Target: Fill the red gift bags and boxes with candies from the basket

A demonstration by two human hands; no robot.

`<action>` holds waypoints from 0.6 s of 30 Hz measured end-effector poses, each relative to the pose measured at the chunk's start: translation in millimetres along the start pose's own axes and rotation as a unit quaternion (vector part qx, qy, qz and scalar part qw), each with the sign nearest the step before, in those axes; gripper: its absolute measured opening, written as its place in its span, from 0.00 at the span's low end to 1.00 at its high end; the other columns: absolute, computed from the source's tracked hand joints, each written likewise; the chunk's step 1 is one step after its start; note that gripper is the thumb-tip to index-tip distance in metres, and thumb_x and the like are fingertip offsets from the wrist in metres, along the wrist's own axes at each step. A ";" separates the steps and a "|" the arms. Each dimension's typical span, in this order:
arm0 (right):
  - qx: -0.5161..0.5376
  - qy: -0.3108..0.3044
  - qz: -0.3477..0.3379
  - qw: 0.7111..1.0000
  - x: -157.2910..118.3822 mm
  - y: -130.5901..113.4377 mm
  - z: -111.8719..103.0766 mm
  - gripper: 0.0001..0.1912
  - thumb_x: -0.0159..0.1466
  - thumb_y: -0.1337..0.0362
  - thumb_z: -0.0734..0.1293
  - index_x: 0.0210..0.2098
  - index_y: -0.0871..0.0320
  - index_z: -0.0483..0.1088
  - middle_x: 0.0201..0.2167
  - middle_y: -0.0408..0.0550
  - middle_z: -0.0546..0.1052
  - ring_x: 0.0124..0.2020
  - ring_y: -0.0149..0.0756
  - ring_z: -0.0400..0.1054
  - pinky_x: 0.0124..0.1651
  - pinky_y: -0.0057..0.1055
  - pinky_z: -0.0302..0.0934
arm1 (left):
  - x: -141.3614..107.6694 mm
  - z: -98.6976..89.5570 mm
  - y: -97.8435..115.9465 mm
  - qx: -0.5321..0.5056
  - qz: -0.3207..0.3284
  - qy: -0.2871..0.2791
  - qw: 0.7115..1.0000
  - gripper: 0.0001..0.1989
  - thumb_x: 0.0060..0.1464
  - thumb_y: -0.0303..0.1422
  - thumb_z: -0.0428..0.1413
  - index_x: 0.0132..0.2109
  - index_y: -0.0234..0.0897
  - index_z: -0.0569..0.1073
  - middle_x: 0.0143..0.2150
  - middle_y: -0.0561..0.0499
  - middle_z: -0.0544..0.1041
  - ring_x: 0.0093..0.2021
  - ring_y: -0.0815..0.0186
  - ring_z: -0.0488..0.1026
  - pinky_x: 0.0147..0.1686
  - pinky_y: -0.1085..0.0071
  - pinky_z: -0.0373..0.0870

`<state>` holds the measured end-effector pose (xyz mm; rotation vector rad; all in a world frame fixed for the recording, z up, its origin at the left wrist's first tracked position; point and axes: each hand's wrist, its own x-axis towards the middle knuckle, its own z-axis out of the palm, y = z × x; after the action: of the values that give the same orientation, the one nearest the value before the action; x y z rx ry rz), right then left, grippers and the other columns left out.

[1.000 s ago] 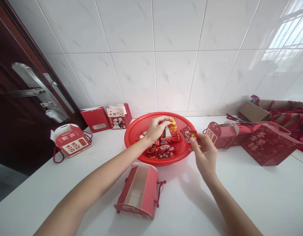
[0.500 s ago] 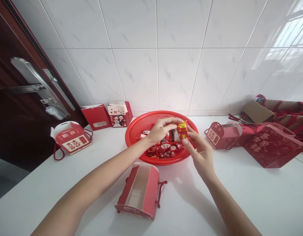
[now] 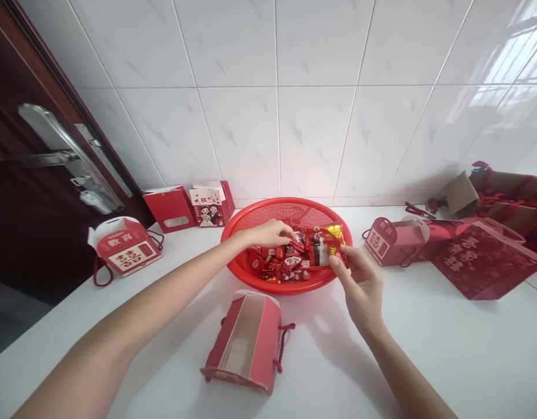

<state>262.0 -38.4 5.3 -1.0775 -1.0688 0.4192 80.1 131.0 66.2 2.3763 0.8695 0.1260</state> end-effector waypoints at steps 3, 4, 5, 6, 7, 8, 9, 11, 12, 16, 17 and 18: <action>0.000 0.001 -0.002 1.000 -0.4 0.7 0.1 0.13 0.61 0.53 0.75 0.40 0.54 0.78 0.34 0.46 0.78 0.32 0.36 0.68 0.37 0.35 0.67 | 0.2 8.3 -7.0 0.047 -0.023 -0.028 0.998 0.14 0.47 0.37 0.65 0.43 0.41 0.83 0.37 0.48 0.84 0.39 0.56 0.79 0.38 0.69 0.68; 0.000 0.003 -0.004 1.000 -0.6 0.9 0.1 0.13 0.61 0.54 0.75 0.40 0.54 0.78 0.34 0.46 0.78 0.32 0.36 0.68 0.37 0.35 0.67 | 0.5 10.9 -7.7 0.059 -0.029 -0.032 0.997 0.19 0.44 0.38 0.67 0.46 0.41 0.83 0.39 0.47 0.84 0.41 0.54 0.79 0.39 0.69 0.68; -0.002 0.005 -0.005 1.000 -0.8 1.0 0.0 0.12 0.61 0.54 0.75 0.40 0.54 0.78 0.34 0.46 0.78 0.32 0.36 0.68 0.37 0.34 0.67 | 0.6 12.7 -7.6 0.069 -0.035 -0.036 0.996 0.25 0.42 0.40 0.69 0.51 0.42 0.81 0.43 0.46 0.84 0.45 0.51 0.78 0.40 0.68 0.68; -0.004 0.006 -0.006 1.000 -1.1 1.0 -0.1 0.12 0.61 0.55 0.75 0.40 0.54 0.78 0.34 0.46 0.78 0.32 0.36 0.68 0.37 0.34 0.67 | 0.6 13.9 -7.1 0.079 -0.040 -0.043 0.995 0.31 0.41 0.41 0.69 0.55 0.43 0.79 0.48 0.44 0.83 0.49 0.49 0.77 0.42 0.67 0.68; -0.006 0.005 -0.007 1.000 -1.3 0.9 -0.2 0.12 0.61 0.55 0.75 0.40 0.54 0.77 0.34 0.46 0.78 0.32 0.36 0.68 0.37 0.34 0.67 | 0.4 14.5 -6.3 0.087 -0.044 -0.054 0.994 0.35 0.40 0.43 0.70 0.58 0.43 0.77 0.53 0.43 0.82 0.53 0.47 0.76 0.45 0.66 0.68; -0.008 0.003 -0.007 1.000 -1.5 0.8 -0.3 0.12 0.61 0.55 0.75 0.40 0.54 0.77 0.34 0.46 0.78 0.32 0.36 0.68 0.37 0.34 0.67 | 0.1 14.8 -5.2 0.094 -0.045 -0.067 0.992 0.38 0.40 0.43 0.70 0.60 0.44 0.76 0.57 0.42 0.80 0.56 0.46 0.74 0.47 0.65 0.69; -0.011 0.001 -0.007 1.000 -1.7 0.7 -0.3 0.11 0.61 0.55 0.75 0.40 0.54 0.77 0.34 0.46 0.78 0.33 0.36 0.68 0.37 0.34 0.67 | -0.4 15.0 -4.0 0.097 -0.042 -0.079 0.991 0.40 0.38 0.43 0.71 0.62 0.45 0.75 0.60 0.42 0.78 0.59 0.45 0.73 0.49 0.65 0.69; -0.013 0.001 -0.007 1.000 -1.9 0.7 -0.3 0.12 0.61 0.55 0.74 0.40 0.54 0.77 0.34 0.46 0.78 0.33 0.36 0.69 0.37 0.34 0.67 | -1.2 16.3 -1.4 0.091 -0.031 -0.089 0.991 0.42 0.35 0.42 0.73 0.61 0.46 0.75 0.61 0.44 0.77 0.60 0.45 0.72 0.50 0.65 0.69; -0.013 0.002 -0.007 1.000 -2.0 0.7 -0.2 0.12 0.61 0.54 0.74 0.40 0.54 0.77 0.34 0.47 0.78 0.33 0.37 0.69 0.37 0.35 0.68 | -1.5 17.4 -0.2 0.085 -0.024 -0.087 0.992 0.41 0.33 0.41 0.73 0.59 0.46 0.76 0.59 0.44 0.78 0.59 0.45 0.73 0.50 0.65 0.69; -0.016 0.004 -0.008 1.000 -2.1 1.6 0.1 0.14 0.61 0.53 0.74 0.40 0.55 0.77 0.35 0.47 0.78 0.33 0.38 0.70 0.38 0.36 0.68 | -1.5 23.3 4.1 0.065 -0.012 -0.101 0.993 0.29 0.33 0.38 0.73 0.47 0.43 0.81 0.44 0.48 0.81 0.49 0.50 0.76 0.44 0.66 0.70; -0.018 0.004 -0.009 1.000 -2.1 1.9 0.1 0.14 0.61 0.52 0.74 0.40 0.55 0.77 0.35 0.47 0.78 0.34 0.38 0.70 0.38 0.36 0.68 | -1.3 24.4 4.7 0.057 -0.010 -0.110 0.992 0.26 0.34 0.37 0.73 0.45 0.43 0.81 0.42 0.49 0.80 0.46 0.51 0.76 0.42 0.66 0.70; -0.020 0.004 -0.010 1.000 -2.1 2.3 0.0 0.15 0.61 0.52 0.74 0.41 0.55 0.77 0.35 0.47 0.78 0.33 0.38 0.70 0.38 0.36 0.68 | -1.1 25.2 5.0 0.049 -0.007 -0.118 0.992 0.23 0.35 0.36 0.72 0.43 0.43 0.81 0.40 0.50 0.79 0.44 0.52 0.76 0.40 0.67 0.69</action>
<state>261.5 -38.9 2.2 -1.1024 -1.0836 0.3797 89.1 114.6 48.6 2.4130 0.7949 -0.2038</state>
